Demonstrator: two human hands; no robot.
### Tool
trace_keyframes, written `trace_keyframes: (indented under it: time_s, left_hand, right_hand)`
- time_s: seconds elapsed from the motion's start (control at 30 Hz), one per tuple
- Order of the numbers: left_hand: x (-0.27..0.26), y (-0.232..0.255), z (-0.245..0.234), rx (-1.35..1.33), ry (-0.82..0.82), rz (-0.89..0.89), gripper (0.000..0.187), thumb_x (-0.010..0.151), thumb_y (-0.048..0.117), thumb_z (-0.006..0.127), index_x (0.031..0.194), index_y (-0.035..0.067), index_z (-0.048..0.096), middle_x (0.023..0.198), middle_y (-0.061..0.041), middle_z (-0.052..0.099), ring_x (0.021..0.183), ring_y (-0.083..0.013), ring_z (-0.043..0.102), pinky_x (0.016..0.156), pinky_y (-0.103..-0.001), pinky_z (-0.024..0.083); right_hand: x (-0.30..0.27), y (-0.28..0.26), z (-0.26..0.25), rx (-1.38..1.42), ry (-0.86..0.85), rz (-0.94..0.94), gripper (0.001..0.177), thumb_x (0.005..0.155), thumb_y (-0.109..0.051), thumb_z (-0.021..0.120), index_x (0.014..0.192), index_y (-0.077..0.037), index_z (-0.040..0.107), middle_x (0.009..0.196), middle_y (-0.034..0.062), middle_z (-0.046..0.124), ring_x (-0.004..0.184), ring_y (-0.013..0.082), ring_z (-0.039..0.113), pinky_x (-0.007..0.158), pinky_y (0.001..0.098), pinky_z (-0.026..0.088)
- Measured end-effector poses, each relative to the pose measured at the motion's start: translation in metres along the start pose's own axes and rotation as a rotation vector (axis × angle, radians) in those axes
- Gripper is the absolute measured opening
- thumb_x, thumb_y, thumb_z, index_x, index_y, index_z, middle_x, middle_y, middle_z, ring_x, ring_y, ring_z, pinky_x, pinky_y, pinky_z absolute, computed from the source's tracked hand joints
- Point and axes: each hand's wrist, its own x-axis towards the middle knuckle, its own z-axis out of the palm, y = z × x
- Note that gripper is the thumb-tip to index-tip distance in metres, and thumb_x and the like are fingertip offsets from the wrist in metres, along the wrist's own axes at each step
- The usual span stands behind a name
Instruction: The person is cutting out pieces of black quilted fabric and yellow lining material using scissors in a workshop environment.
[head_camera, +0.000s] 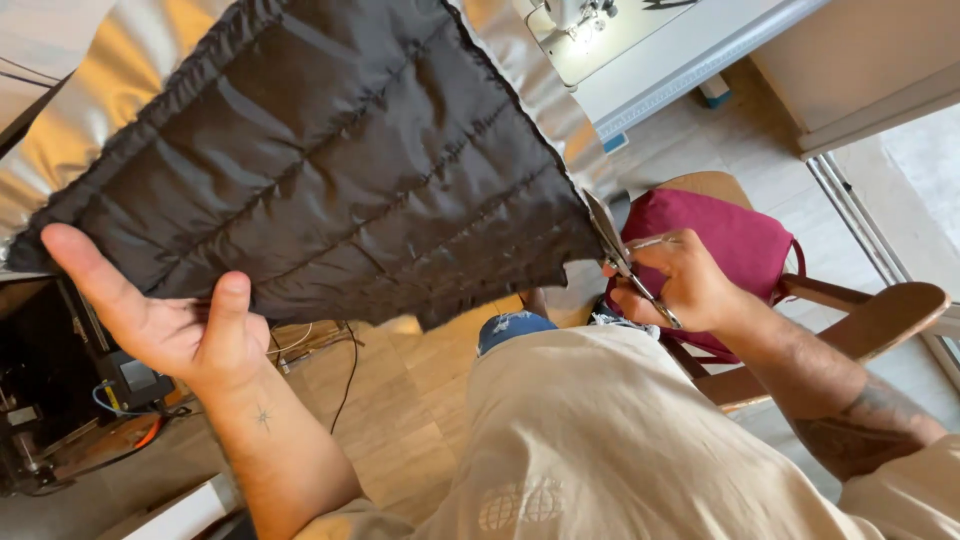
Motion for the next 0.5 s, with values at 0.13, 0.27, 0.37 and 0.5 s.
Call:
trace_keyframes:
  time_s: [0.13,0.27,0.37,0.5]
  left_hand:
    - [0.01,0.004,-0.015,-0.156,0.012,-0.001,0.212,-0.006,-0.083,0.081,0.181,-0.011,0.011,0.169,-0.043,0.022,0.137,-0.0619,0.031,0.124,-0.065,0.023]
    - [0.033,0.022,-0.062,1.045,-1.056,0.259,0.086,0.097,-0.007,0.065,0.171,0.018,0.028,0.175,-0.006,0.034,0.165,-0.0254,0.034,0.149,-0.047,0.024]
    - [0.03,0.024,-0.063,1.07,-1.053,0.248,0.085,0.098,-0.004,0.066,0.171,0.017,0.028,0.175,-0.006,0.032,0.165,-0.0252,0.033,0.148,-0.047,0.023]
    - [0.028,0.023,-0.064,1.033,-1.044,0.211,0.085,0.099,-0.005,0.065,0.171,0.018,0.028,0.175,-0.008,0.033,0.165,-0.0272,0.033,0.149,-0.049,0.023]
  right_hand:
    - [0.008,-0.008,-0.001,0.019,-0.002,-0.033,0.017,0.082,-0.016,0.07,0.087,0.0,0.07,0.07,0.0046,0.068,0.056,0.0199,0.062,0.051,0.0311,0.049]
    - [0.01,-0.012,0.001,-0.02,0.022,-0.053,0.015,0.082,-0.018,0.067,0.075,-0.005,0.064,0.066,0.0032,0.06,0.053,0.0214,0.048,0.05,0.0312,0.041]
    - [0.007,-0.012,0.004,-0.06,0.042,-0.04,0.02,0.084,-0.023,0.067,0.074,-0.005,0.062,0.063,0.0039,0.053,0.055,0.0237,0.039,0.049,0.0324,0.036]
    - [0.0,-0.004,0.009,-0.096,0.081,-0.038,0.016,0.085,-0.018,0.068,0.084,-0.003,0.067,0.068,0.0069,0.061,0.055,0.0289,0.048,0.052,0.0355,0.044]
